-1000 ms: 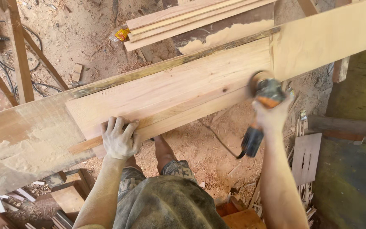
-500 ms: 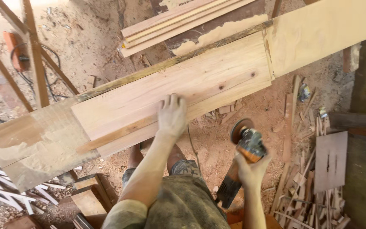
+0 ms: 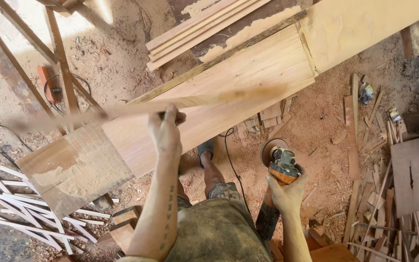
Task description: The person uses an orbital sander to smooth the surface of several wooden planks placed on a workbench. They hold each plank steady with one hand while moving the sander along its length, then set the finished plank aside and pick up the next one.
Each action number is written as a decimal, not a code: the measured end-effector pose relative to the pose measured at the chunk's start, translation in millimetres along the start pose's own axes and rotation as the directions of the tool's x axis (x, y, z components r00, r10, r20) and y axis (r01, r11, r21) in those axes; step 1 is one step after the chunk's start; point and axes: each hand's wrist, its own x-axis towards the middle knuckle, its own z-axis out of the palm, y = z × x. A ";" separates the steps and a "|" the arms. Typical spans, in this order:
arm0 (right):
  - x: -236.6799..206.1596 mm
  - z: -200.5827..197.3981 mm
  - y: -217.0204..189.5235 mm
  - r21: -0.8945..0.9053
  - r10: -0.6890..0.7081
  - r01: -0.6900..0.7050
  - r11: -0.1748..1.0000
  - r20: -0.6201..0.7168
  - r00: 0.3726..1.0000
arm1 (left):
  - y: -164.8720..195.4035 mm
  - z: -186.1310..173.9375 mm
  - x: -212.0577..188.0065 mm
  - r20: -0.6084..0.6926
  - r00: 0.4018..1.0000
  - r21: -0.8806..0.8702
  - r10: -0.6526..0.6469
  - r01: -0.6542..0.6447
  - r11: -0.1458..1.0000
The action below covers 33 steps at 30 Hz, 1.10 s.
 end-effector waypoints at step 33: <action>96.9 64.3 -134.0 -0.241 -0.347 0.407 0.881 0.257 0.902 | -74.2 -90.4 38.1 0.514 0.660 0.696 0.549 -0.694 0.184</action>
